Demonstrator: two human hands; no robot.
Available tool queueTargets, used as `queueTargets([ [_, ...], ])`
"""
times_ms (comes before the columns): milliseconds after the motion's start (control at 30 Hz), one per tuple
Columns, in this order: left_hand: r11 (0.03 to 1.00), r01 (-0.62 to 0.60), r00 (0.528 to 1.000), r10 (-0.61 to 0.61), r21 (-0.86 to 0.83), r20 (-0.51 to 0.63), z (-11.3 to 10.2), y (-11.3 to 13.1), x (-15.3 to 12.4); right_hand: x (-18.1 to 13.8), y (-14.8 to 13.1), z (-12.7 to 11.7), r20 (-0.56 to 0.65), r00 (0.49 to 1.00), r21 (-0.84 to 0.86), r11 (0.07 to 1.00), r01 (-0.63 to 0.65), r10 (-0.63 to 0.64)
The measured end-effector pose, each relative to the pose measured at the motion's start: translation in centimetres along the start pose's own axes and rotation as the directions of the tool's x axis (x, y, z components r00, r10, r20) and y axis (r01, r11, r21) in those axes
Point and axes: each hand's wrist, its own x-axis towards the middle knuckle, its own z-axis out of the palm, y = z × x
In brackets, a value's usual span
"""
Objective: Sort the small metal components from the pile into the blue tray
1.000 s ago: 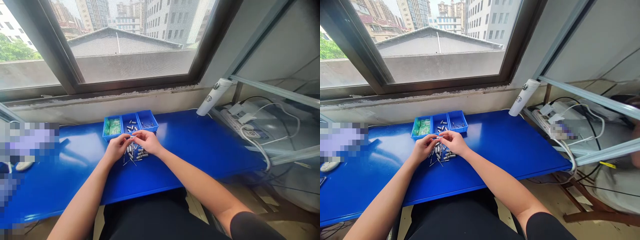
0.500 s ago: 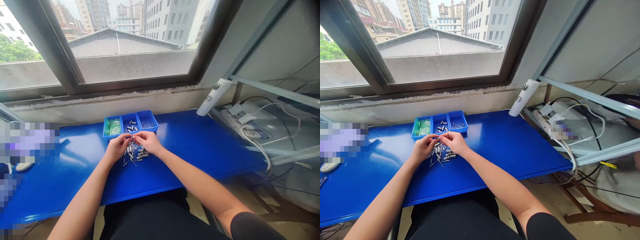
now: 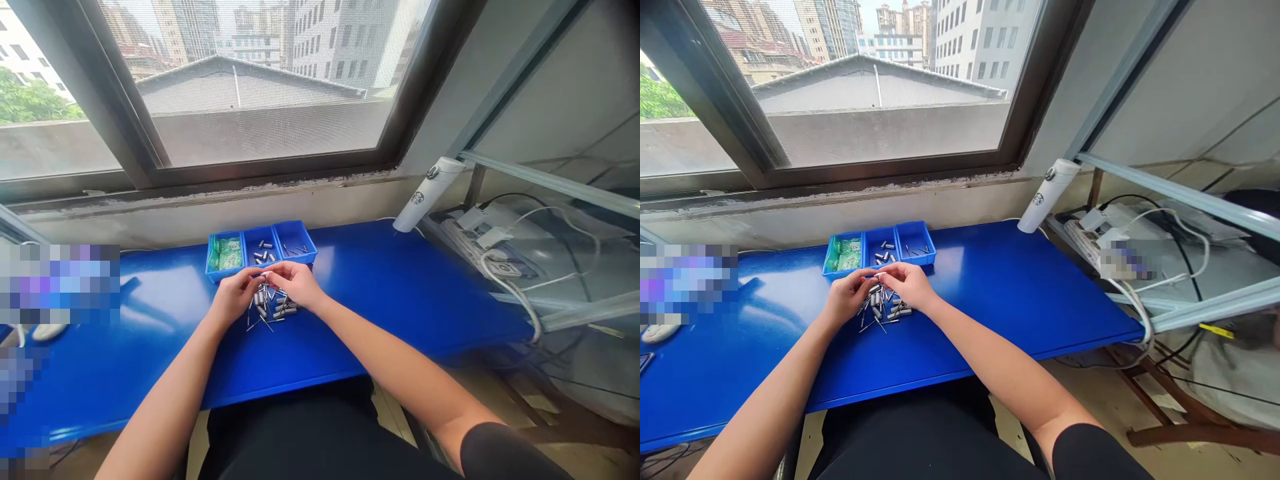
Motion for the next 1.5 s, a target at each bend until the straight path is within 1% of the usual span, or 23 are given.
queueTargets([
  [200, 0.999, 0.04, 0.999, -0.04, 0.005, 0.031, 0.07, -0.38, -0.03, -0.07, 0.19, 0.02, 0.029, 1.0, -0.009, 1.0, 0.01, -0.009],
  [400, 0.999, 0.004, 1.0, -0.004, -0.044, 0.005, 0.06, 0.09, 0.08, 0.28, 0.1, -0.26, -0.003, 0.998, 0.032, 0.997, -0.066, 0.066],
  [467, 0.999, -0.009, 1.0, 0.009, -0.039, 0.008, 0.03, 0.2, 0.1, 0.29, 0.03, -0.31, 0.002, 0.997, 0.033, 0.997, -0.073, 0.073],
  [600, 1.0, 0.005, 1.0, -0.005, -0.013, 0.016, 0.0, 0.07, 0.06, 0.17, 0.06, -0.23, 0.028, 0.998, 0.015, 0.998, -0.053, 0.053],
  [800, 0.999, 0.027, 0.999, -0.028, 0.037, 0.041, -0.06, -0.14, 0.13, 0.13, 0.4, -0.08, 0.016, 1.0, -0.003, 1.0, -0.024, 0.024],
  [933, 0.999, 0.034, 0.999, -0.034, -0.004, 0.022, 0.01, 0.08, 0.09, 0.16, 0.22, -0.12, 0.01, 1.0, 0.012, 1.0, -0.009, 0.009],
  [1033, 0.998, 0.025, 1.0, -0.024, -0.054, 0.006, 0.14, 0.16, 0.02, 0.24, 0.07, -0.2, -0.014, 1.0, 0.027, 0.999, -0.025, 0.026],
  [1100, 0.998, 0.014, 1.0, -0.014, -0.058, 0.001, 0.17, 0.18, 0.01, 0.26, 0.02, -0.25, -0.008, 0.999, 0.024, 0.999, -0.036, 0.036],
  [1267, 0.999, 0.02, 1.0, -0.02, -0.025, 0.01, 0.0, 0.17, 0.08, 0.02, -0.1, -0.32, 0.019, 1.0, -0.017, 1.0, -0.022, 0.023],
  [1500, 0.999, 0.041, 0.998, -0.041, 0.012, 0.05, -0.13, -0.03, 0.09, -0.47, 0.0, -0.02, 0.036, 0.998, -0.081, 0.996, 0.046, -0.043],
])
